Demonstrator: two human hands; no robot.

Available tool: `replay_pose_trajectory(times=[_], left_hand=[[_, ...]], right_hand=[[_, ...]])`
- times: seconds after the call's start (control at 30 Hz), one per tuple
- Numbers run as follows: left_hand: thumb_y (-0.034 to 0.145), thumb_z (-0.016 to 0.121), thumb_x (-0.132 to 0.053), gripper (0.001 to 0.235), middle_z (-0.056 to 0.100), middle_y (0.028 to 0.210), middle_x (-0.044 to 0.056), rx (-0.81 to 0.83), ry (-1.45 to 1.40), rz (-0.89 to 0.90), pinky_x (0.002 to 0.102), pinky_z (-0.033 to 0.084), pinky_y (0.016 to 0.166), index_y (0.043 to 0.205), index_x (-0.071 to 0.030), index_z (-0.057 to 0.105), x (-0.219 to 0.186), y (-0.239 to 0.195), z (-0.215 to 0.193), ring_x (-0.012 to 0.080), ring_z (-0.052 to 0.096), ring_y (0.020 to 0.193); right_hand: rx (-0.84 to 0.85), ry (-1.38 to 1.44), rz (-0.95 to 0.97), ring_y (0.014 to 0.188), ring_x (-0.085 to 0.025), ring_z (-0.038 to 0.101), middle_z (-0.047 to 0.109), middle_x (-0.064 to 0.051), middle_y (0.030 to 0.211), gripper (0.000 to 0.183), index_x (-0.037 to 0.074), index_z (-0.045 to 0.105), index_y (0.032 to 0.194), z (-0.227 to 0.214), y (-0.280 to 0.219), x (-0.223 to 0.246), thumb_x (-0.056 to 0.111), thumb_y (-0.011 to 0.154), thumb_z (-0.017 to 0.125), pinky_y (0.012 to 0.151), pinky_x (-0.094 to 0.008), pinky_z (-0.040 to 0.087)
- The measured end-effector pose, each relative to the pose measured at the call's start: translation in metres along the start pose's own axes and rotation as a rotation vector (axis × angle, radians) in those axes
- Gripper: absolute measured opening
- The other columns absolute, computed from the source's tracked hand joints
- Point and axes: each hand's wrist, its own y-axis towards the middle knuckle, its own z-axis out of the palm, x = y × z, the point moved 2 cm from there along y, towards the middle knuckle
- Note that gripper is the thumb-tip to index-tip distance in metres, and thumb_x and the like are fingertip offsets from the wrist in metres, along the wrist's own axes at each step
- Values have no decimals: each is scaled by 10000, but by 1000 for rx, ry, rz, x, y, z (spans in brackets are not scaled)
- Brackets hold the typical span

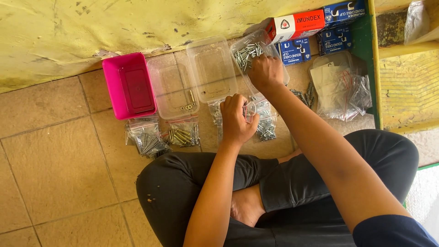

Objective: A person is sitting on the floor, manually filling small plastic bags with metal screws and nails from larger piles.

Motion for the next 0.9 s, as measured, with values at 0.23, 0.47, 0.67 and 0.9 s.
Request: replay_pose_trajectory(times=[0.23, 0.47, 0.67, 0.9], left_hand=[[591, 663, -203, 323, 457, 764, 73, -9, 14, 0, 440, 381, 711, 837, -139, 464, 5, -1, 1, 350, 529, 769], [648, 653, -207, 291, 452, 777, 69, -30, -111, -59, 416, 364, 723, 863, -147, 465, 0, 2, -4, 344, 514, 772], [665, 671, -200, 281, 423, 764, 54, -11, -190, -29, 387, 358, 750, 861, -149, 476, -12, 4, -8, 310, 495, 746], [699, 647, -168, 230, 422, 753, 60, 0, -222, 1, 374, 355, 738, 839, -151, 465, -16, 2, -12, 294, 479, 712]], right_hand=[[124, 13, -47, 721, -243, 730, 690, 3, 746, 190, 197, 723, 786, -39, 1, 0, 269, 822, 551, 663, -380, 494], [28, 797, -55, 685, -303, 641, 565, -57, 670, 135, 123, 729, 847, -136, -40, -18, 253, 825, 755, 659, -404, 512], [-84, 1235, -177, 582, -145, 452, 416, 2, 608, 103, 96, 758, 910, -201, -99, -18, 133, 828, 808, 621, -295, 455], [-190, 1176, -407, 560, -262, 517, 456, -55, 633, 82, 104, 776, 925, -218, -112, 1, 93, 847, 797, 613, -359, 472]])
